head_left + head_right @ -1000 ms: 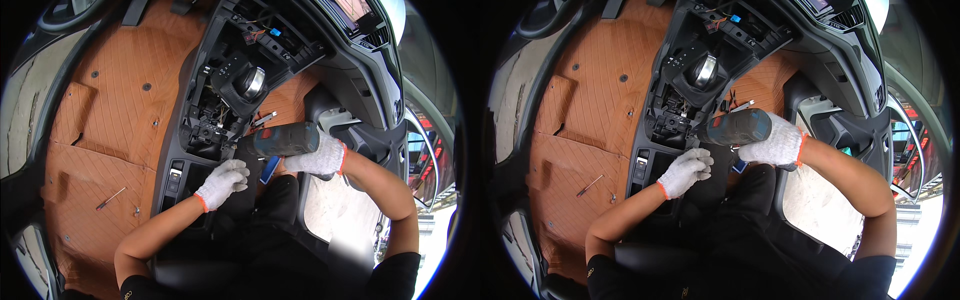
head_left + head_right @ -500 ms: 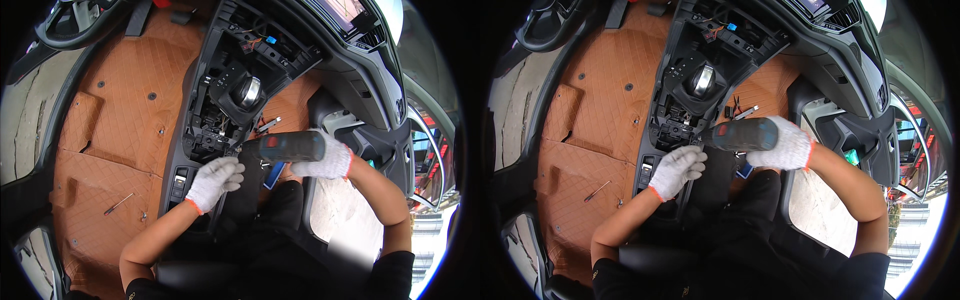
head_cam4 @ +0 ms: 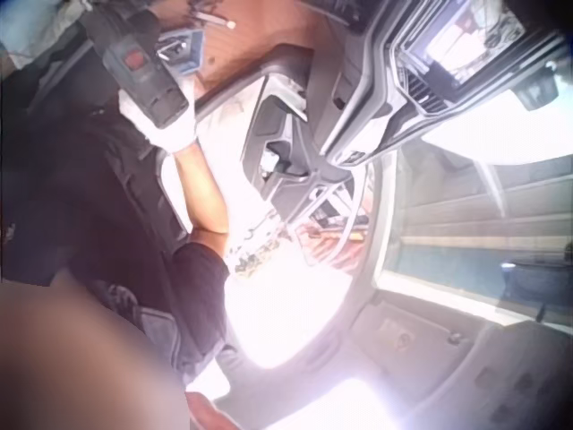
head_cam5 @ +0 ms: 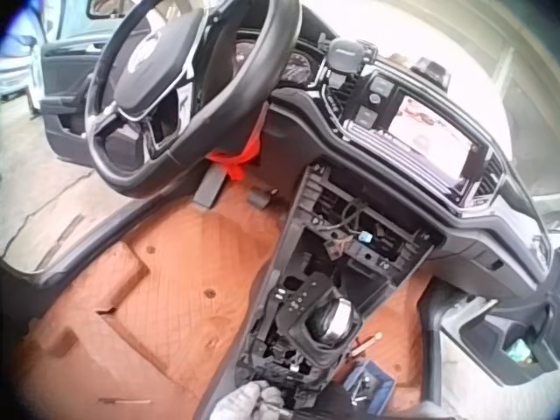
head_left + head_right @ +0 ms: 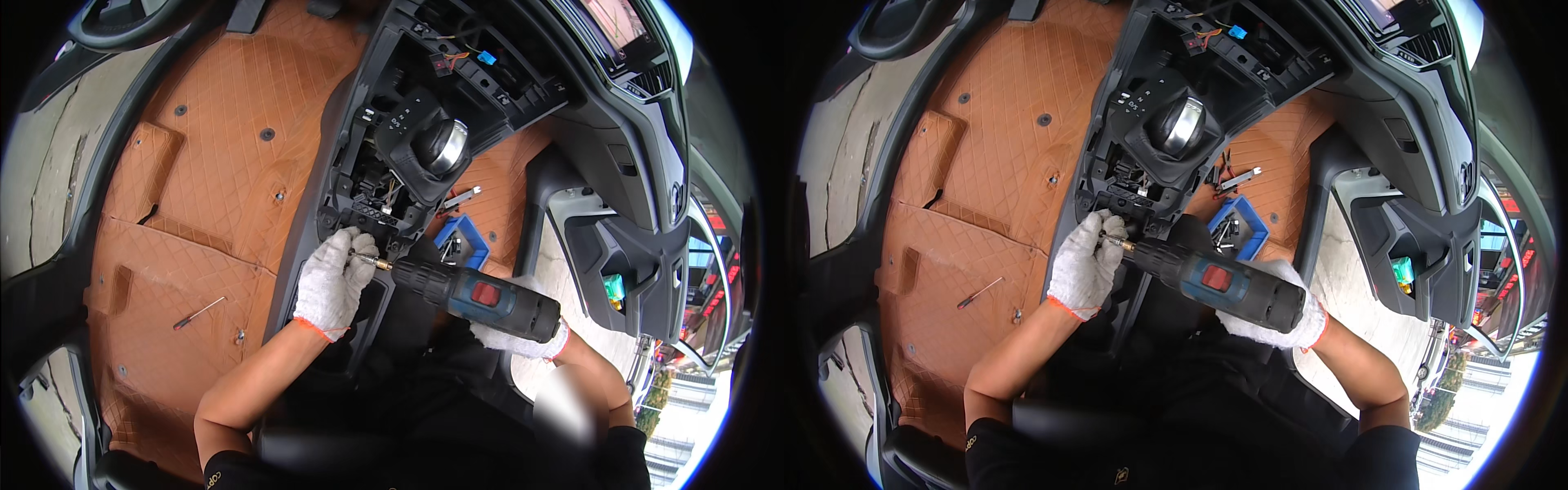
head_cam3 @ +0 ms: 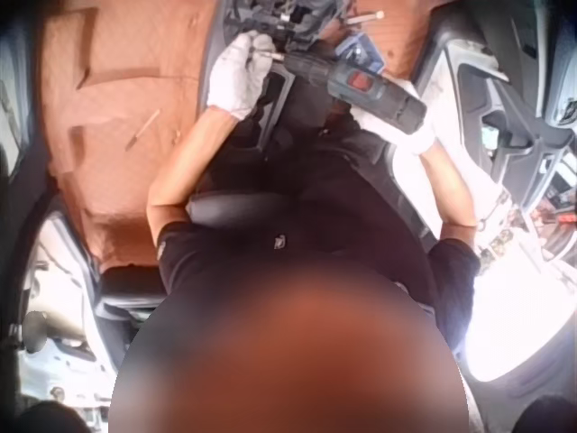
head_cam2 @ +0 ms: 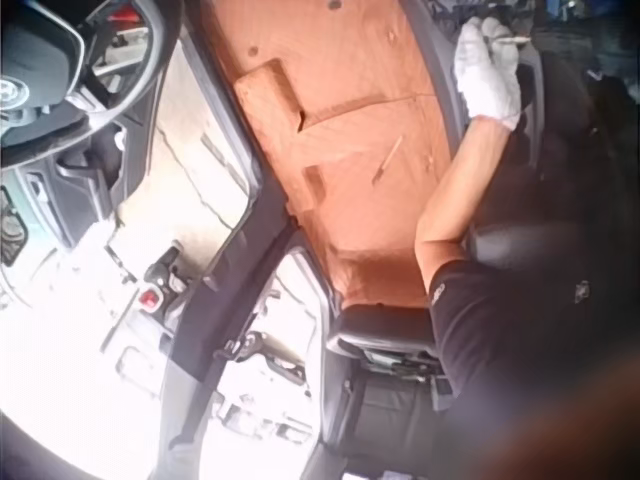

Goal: The person removes the center console trim and climate control panel from a car interior. They use a power drill to remove screws, detach trim pieces, and disconnect wiring harnesses, placing removed parts on the passenger seat.

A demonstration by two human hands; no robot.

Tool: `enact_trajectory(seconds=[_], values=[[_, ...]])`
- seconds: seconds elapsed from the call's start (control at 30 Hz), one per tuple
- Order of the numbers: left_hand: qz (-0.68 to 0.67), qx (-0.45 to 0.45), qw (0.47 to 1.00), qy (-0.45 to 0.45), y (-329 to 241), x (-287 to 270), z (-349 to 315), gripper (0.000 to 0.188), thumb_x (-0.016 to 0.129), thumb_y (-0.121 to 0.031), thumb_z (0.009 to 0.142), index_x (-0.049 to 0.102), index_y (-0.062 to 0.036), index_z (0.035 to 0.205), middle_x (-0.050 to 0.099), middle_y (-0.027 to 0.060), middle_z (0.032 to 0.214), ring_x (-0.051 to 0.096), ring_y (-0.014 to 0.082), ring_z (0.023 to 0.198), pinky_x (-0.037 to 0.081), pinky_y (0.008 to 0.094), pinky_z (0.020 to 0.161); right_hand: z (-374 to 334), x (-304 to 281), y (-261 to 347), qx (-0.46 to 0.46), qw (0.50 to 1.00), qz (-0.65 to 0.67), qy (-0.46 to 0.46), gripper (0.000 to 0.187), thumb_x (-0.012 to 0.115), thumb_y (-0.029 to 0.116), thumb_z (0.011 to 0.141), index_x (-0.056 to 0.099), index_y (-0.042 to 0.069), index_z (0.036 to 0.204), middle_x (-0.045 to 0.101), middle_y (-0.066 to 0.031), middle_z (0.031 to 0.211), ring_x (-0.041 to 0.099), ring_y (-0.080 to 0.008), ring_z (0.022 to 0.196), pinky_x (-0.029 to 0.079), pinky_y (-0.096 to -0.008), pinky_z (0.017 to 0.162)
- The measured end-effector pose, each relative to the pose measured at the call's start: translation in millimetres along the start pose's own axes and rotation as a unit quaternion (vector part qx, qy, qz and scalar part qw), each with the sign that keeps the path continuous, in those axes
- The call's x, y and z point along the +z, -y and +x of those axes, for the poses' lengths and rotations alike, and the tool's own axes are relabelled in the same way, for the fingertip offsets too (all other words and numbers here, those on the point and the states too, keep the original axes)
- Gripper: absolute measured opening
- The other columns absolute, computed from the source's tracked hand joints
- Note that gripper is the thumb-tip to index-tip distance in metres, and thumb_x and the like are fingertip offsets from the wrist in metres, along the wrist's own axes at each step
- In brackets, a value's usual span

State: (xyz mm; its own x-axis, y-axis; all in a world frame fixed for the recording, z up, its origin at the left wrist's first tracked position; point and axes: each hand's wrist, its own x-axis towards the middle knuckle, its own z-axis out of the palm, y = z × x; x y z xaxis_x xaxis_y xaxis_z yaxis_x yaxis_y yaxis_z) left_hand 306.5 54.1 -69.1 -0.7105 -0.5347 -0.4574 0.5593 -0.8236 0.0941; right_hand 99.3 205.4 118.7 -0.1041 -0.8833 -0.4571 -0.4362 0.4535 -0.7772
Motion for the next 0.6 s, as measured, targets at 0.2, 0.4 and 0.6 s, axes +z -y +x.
enact_trajectory(seconds=[0.2, 0.4, 0.6], values=[[0.016, 0.016, 0.999, -0.035, -1.1, 8.1, 0.7, 0.026, 0.057, -0.026, 0.115, 0.057, -0.0032, 0.127, 0.063, 0.005, 0.107, 0.062, 0.0127, 0.09, 0.057, 0.0198, 0.071, 12.2, 0.8, 6.5, -0.136, 0.967, -0.214, 0.022, 0.046, 0.085, 0.024, 0.082, 0.07, -0.001, 0.118, 0.074, -0.0167, 0.093, 0.075, -0.0307, 0.083, 0.059, -0.0387, 0.074], [0.035, 0.042, 0.996, -0.064, -5.9, 1.3, 7.8, 0.032, 0.063, -0.027, 0.112, 0.06, 0.0012, 0.128, 0.068, 0.0098, 0.11, 0.066, 0.014, 0.089, 0.054, 0.0211, 0.066, 23.6, 17.1, 19.9, -0.169, 0.876, -0.453, 0.009, 0.054, 0.078, 0.027, 0.078, 0.068, -0.001, 0.122, 0.07, -0.0168, 0.089, 0.071, -0.038, 0.081, 0.056, -0.0461, 0.074], [0.076, 0.045, 0.993, -0.077, -12.4, -5.3, 15.6, 0.032, 0.064, -0.026, 0.111, 0.061, 0.0022, 0.127, 0.071, 0.0123, 0.114, 0.069, 0.0161, 0.092, 0.057, 0.0218, 0.065, 26.0, 31.8, 10.7, -0.183, 0.901, -0.394, -0.014, 0.053, 0.079, 0.027, 0.078, 0.068, -0.001, 0.122, 0.07, -0.0169, 0.09, 0.071, -0.038, 0.081, 0.057, -0.0449, 0.074]])
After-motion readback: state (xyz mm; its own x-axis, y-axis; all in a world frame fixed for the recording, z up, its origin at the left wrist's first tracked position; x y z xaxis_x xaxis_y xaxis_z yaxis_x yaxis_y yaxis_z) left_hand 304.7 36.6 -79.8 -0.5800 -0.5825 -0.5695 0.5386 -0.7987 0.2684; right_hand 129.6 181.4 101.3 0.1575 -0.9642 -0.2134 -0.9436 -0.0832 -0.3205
